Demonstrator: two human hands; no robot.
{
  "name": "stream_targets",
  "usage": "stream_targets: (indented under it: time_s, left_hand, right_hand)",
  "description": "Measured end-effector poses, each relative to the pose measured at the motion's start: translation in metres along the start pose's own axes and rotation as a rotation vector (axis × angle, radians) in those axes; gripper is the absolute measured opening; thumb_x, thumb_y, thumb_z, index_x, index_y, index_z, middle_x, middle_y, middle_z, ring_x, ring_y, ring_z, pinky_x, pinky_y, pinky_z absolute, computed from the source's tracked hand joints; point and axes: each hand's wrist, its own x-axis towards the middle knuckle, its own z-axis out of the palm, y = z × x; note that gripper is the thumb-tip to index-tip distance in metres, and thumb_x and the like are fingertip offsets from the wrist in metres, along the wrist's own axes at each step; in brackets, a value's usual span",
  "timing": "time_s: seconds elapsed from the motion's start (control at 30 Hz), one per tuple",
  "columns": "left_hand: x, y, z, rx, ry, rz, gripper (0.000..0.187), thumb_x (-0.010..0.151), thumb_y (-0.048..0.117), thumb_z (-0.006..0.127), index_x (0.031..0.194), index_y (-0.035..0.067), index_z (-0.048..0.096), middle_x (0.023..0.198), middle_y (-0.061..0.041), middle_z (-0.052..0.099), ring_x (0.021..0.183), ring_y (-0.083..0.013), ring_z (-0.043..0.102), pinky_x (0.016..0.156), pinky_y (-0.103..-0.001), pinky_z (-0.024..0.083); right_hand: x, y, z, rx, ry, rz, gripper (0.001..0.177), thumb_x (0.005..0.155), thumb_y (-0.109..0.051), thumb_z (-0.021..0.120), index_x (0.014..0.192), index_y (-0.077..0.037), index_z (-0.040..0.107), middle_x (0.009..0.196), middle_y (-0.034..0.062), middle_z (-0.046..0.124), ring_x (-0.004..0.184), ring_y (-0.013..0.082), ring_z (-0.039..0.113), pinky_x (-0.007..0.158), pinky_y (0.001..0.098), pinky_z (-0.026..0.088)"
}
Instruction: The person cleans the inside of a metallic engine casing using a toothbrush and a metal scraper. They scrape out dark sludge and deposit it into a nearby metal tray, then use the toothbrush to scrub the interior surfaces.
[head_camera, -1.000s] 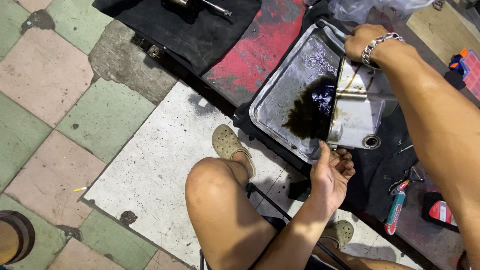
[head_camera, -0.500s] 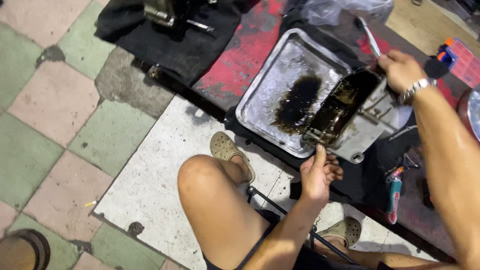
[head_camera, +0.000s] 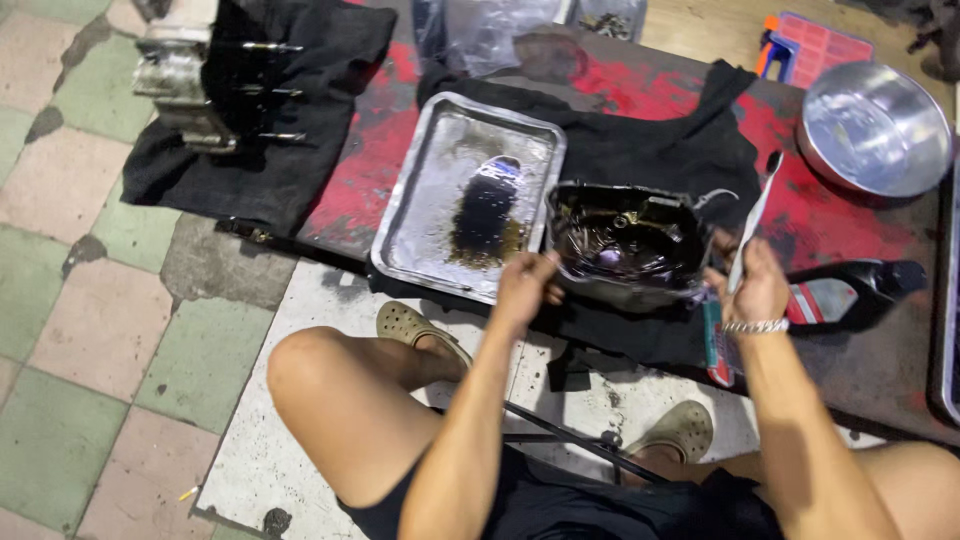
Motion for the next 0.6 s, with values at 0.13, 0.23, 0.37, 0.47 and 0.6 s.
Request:
stream_targets:
  time_s: [0.13, 0.23, 0.37, 0.47, 0.6]
  left_hand:
    - [0.050, 0.019, -0.014, 0.278, 0.044, 0.073, 0.032, 0.097, 0.029, 0.070, 0.098, -0.003, 0.069, 0.073, -0.007, 0.069, 0.060, -0.0141, 0.065, 0.057, -0.031, 0.055]
    - [0.087, 0.029, -0.009, 0.327, -0.042, 0.096, 0.035, 0.100, 0.028, 0.069, 0.114, -0.003, 0.074, 0.080, -0.007, 0.065, 0.069, -0.0138, 0.058, 0.063, -0.031, 0.049]
    - [0.077, 0.029, 0.004, -0.081, -0.091, 0.042, 0.047, 0.093, 0.031, 0.068, 0.130, 0.001, 0.064, 0.111, -0.008, 0.072, 0.098, -0.0148, 0.068, 0.085, -0.030, 0.057]
    - [0.034, 0.021, 0.014, 0.397, 0.114, -0.063, 0.058, 0.090, 0.041, 0.072, 0.130, 0.000, 0.063, 0.117, -0.012, 0.073, 0.097, -0.0219, 0.068, 0.085, -0.033, 0.056]
    - [0.002, -0.002, 0.015, 0.219, 0.027, -0.141, 0.077, 0.084, 0.047, 0.075, 0.139, -0.002, 0.053, 0.130, -0.018, 0.066, 0.114, -0.0266, 0.065, 0.094, -0.041, 0.055]
  right_hand:
    - [-0.076, 0.016, -0.003, 0.164, -0.075, 0.002, 0.022, 0.114, -0.022, 0.046, 0.105, -0.005, 0.056, 0.125, 0.0184, 0.065, 0.134, 0.0321, 0.060, 0.100, 0.0596, 0.057]
    - [-0.120, 0.031, 0.008, 0.270, -0.031, 0.101, 0.023, 0.110, -0.023, 0.044, 0.102, -0.005, 0.057, 0.132, 0.0239, 0.064, 0.137, 0.0391, 0.056, 0.103, 0.0622, 0.054]
    - [-0.138, 0.042, 0.012, 0.355, -0.078, 0.172, 0.028, 0.110, -0.024, 0.040, 0.103, -0.003, 0.057, 0.137, 0.0282, 0.062, 0.137, 0.0464, 0.053, 0.103, 0.0589, 0.054]
    - [-0.124, 0.047, 0.010, 0.271, -0.048, 0.113, 0.024, 0.111, -0.024, 0.042, 0.108, -0.003, 0.054, 0.138, 0.0315, 0.060, 0.132, 0.0491, 0.057, 0.101, 0.0583, 0.054]
    - [-0.105, 0.047, 0.010, 0.185, -0.057, 0.037, 0.022, 0.109, -0.023, 0.042, 0.120, -0.006, 0.051, 0.141, 0.0282, 0.057, 0.129, 0.0446, 0.059, 0.101, 0.0557, 0.053]
